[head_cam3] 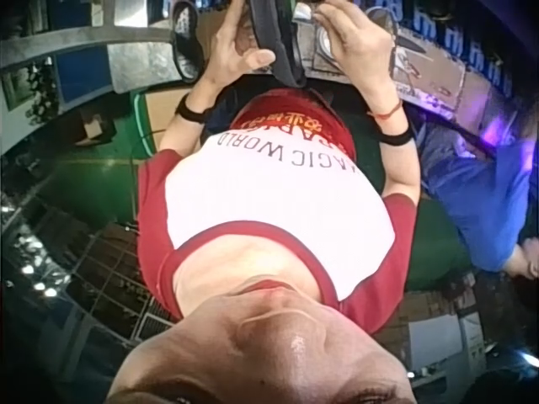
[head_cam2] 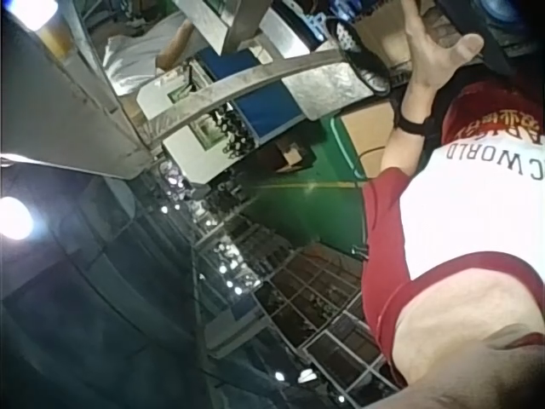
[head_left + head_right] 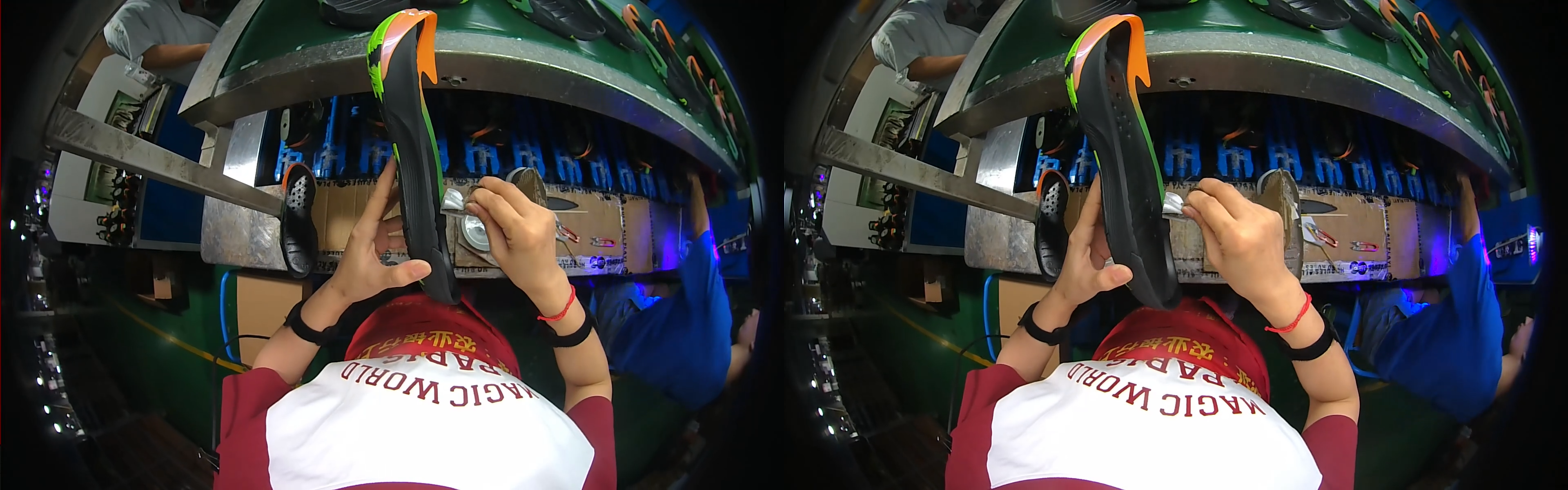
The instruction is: Applying glue to the surface and edges of shoe soles using a brush on a manufacturing assembly line.
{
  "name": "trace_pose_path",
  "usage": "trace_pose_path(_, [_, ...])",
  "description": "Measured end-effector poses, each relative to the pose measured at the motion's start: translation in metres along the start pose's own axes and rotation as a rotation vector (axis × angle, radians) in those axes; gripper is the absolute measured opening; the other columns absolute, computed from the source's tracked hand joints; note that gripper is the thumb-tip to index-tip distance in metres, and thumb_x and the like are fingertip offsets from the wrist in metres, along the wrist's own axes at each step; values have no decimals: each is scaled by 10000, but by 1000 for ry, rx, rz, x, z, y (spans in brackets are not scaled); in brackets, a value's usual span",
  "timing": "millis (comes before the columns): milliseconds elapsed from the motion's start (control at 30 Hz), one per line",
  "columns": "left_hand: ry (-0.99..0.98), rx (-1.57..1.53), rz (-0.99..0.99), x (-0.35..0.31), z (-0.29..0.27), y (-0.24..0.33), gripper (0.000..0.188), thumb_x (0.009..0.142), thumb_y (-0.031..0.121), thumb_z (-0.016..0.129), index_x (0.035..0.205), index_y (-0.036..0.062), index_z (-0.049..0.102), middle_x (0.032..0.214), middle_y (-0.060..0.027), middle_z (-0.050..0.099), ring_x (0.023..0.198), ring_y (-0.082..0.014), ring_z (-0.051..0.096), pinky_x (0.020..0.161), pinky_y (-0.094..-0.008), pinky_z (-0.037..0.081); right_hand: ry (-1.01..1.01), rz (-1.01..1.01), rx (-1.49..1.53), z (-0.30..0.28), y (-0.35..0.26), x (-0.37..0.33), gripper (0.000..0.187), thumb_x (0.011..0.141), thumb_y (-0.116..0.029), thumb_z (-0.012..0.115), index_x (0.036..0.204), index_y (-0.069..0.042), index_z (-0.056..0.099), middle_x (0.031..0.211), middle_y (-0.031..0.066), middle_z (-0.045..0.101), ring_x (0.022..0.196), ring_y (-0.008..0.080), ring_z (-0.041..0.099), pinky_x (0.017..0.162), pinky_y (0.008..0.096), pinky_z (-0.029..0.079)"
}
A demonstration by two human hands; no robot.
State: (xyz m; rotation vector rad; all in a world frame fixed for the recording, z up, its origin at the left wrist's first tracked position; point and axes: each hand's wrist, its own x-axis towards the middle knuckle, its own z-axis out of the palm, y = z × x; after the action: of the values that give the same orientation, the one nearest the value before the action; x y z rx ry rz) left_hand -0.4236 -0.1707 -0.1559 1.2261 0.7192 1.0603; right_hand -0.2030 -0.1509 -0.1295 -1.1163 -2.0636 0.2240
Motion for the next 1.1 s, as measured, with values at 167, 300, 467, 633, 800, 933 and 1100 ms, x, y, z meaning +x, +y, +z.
trace_pose_path(167, [-11,-15,-16,-1,-2,2,1152,738,212,793,1548,74,-14,1487,-212,306,1177,-251,563,926,-360,536,47,-47,-68,2,1,5,142,784,-43,720,900,-22,642,939,94,664,627,256,645,535,326,502])
trace_pose_path(300, [12,-51,-44,-1,-1,4,1153,733,274,793,1547,62,5,1490,-201,317,1238,-255,510,991,-365,469,57,-61,-19,1,2,8,145,780,-48,722,899,-23,644,935,93,664,628,251,644,533,327,500])
trace_pose_path(467, [40,-52,-99,-2,1,7,1155,716,371,786,1543,33,54,1506,-186,305,1370,-270,393,1126,-382,335,-53,-69,-7,-2,4,9,158,771,-23,728,907,-17,648,950,104,671,669,261,655,563,320,512])
trace_pose_path(633, [51,-69,-83,-1,-1,6,1142,723,355,778,1545,37,52,1506,-182,305,1367,-271,397,1124,-381,337,-103,-44,45,-3,6,9,153,773,-9,724,909,-17,654,947,113,678,692,268,665,583,315,520])
trace_pose_path(800, [16,-78,-21,0,-6,0,1166,760,238,798,1546,77,-48,1494,-199,304,1239,-261,516,957,-369,503,-136,-13,91,-5,9,6,129,781,4,709,897,-6,653,946,124,679,710,280,671,600,311,525])
trace_pose_path(933, [17,-122,3,0,-1,2,1148,764,241,798,1533,61,-36,1485,-194,299,1302,-278,443,1034,-408,429,-86,2,149,-9,12,5,125,792,-33,724,898,-8,663,924,131,685,713,310,674,591,340,532])
trace_pose_path(1100, [-13,-216,8,13,2,10,1030,752,425,782,1467,50,142,1422,-162,350,1321,-261,399,1078,-404,370,132,249,326,-31,18,-5,79,803,56,673,877,63,646,914,161,688,787,224,670,706,272,512])
